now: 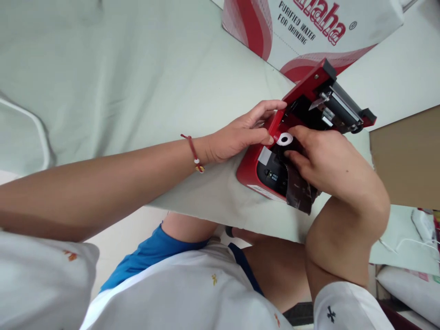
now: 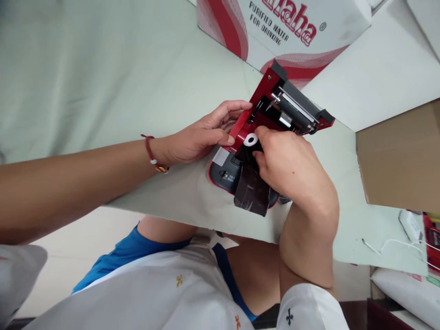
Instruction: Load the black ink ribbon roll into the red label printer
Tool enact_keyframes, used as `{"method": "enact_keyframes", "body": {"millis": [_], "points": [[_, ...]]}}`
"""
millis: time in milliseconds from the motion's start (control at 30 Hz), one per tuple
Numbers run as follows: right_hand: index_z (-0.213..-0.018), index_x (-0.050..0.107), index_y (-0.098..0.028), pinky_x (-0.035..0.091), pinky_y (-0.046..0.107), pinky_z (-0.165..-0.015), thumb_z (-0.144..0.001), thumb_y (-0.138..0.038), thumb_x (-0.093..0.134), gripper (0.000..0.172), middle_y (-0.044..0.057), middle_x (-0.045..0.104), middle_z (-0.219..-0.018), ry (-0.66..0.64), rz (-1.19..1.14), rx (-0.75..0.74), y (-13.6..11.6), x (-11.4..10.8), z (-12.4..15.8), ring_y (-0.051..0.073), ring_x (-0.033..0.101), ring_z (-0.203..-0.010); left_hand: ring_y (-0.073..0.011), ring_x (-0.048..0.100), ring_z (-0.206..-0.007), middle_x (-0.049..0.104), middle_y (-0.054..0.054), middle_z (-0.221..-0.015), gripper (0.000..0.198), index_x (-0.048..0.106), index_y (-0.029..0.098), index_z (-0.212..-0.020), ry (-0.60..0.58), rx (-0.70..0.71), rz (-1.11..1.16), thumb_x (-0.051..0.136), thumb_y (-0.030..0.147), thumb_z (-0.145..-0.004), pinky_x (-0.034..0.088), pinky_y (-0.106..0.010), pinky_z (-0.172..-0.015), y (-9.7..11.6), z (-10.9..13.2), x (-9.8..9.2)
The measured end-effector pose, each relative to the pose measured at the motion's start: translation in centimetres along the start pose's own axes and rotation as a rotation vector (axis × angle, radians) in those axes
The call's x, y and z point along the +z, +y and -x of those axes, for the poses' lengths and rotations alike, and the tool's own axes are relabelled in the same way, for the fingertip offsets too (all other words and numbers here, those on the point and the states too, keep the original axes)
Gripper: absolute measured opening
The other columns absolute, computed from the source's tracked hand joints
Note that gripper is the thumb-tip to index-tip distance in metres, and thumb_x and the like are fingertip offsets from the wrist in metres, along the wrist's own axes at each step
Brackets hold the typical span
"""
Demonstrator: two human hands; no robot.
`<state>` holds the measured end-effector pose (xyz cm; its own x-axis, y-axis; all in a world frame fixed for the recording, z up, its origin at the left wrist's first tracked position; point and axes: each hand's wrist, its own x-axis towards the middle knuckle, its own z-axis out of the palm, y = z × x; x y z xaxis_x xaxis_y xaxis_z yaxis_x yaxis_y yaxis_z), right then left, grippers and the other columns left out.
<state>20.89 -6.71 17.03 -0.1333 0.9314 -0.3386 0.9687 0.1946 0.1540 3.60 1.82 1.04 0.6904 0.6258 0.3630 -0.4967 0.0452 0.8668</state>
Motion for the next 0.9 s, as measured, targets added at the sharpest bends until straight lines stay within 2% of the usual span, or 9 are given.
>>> {"method": "enact_keyframes", "body": {"millis": [133,300,367,467,533,667,800,900], "points": [[-0.118,0.068,-0.021,0.038,0.035,-0.067,-0.1,-0.026,0.052,0.024,0.01,0.075,-0.094,0.013,-0.022,0.025,-0.3,0.1,0.2,0.026,0.065,-0.079,-0.0319,0.052,-0.156,0.07,0.002,-0.148,0.058,0.063,0.039,-0.144,0.012,-0.006,0.01,0.082,0.032,-0.089,0.038,-0.053,-0.135,0.0,0.0,0.0],[-0.118,0.066,-0.018,0.038,0.035,-0.065,-0.099,-0.026,0.053,0.024,0.01,0.073,-0.087,0.051,-0.032,0.018,-0.4,0.5,0.1,0.025,0.061,-0.07,-0.0299,0.055,-0.152,0.067,0.002,-0.153,0.061,0.061,0.04,-0.145,0.019,-0.007,-0.021,0.083,0.036,-0.088,0.043,-0.049,-0.131,-0.2,0.0,0.0],[-0.124,0.065,-0.018,0.043,0.037,-0.066,-0.101,-0.027,0.051,0.028,0.008,0.072,-0.082,0.107,-0.089,0.037,-0.4,0.5,0.2,0.027,0.062,-0.07,-0.0295,0.057,-0.15,0.068,0.002,-0.151,0.062,0.061,0.041,-0.146,0.014,0.007,-0.035,0.083,0.038,-0.088,0.045,-0.048,-0.129,-0.4,-0.1,0.0],[-0.133,0.064,-0.021,0.05,0.041,-0.072,-0.105,-0.034,0.051,0.034,0.008,0.074,-0.086,0.238,-0.17,0.072,-0.4,0.1,1.0,0.03,0.068,-0.075,-0.0298,0.059,-0.148,0.07,0.001,-0.147,0.062,0.061,0.041,-0.146,0.01,0.017,-0.048,0.083,0.04,-0.087,0.047,-0.049,-0.129,-0.8,-0.3,-0.1],[-0.134,0.066,-0.024,0.051,0.042,-0.072,-0.104,-0.038,0.055,0.035,0.007,0.073,-0.082,0.266,-0.145,0.103,-0.5,-0.3,1.6,0.029,0.067,-0.07,-0.0304,0.059,-0.148,0.07,0.001,-0.146,0.062,0.061,0.041,-0.146,0.011,0.025,-0.049,0.083,0.04,-0.087,0.046,-0.051,-0.13,-0.9,-0.4,-0.2],[-0.125,0.075,-0.025,0.046,0.039,-0.065,-0.099,-0.034,0.061,0.03,0.004,0.069,-0.072,0.176,-0.031,0.131,-0.4,-0.7,1.8,0.024,0.06,-0.057,-0.0305,0.059,-0.147,0.07,0.001,-0.145,0.063,0.061,0.041,-0.146,0.007,0.042,-0.047,0.083,0.038,-0.086,0.044,-0.051,-0.13,-1.0,-0.4,-0.2],[-0.12,0.08,-0.025,0.042,0.034,-0.064,-0.095,-0.027,0.062,0.031,0.006,0.079,-0.086,0.06,-0.004,0.002,-0.2,-0.1,0.0,0.023,0.066,-0.069,-0.0295,0.061,-0.144,0.072,0.0,-0.141,0.063,0.06,0.041,-0.146,-0.013,0.025,-0.027,0.081,0.035,-0.087,0.045,-0.051,-0.129,-0.9,-0.5,-0.3],[-0.117,0.082,-0.023,0.042,0.033,-0.064,-0.093,-0.024,0.064,0.03,0.007,0.08,-0.09,-0.018,0.034,-0.001,-0.1,0.4,-1.3,0.022,0.068,-0.073,-0.0297,0.059,-0.146,0.071,0.0,-0.142,0.065,0.06,0.04,-0.146,-0.015,0.021,-0.024,0.08,0.032,-0.085,0.043,-0.052,-0.13,-1.0,-0.6,-0.4]]}}
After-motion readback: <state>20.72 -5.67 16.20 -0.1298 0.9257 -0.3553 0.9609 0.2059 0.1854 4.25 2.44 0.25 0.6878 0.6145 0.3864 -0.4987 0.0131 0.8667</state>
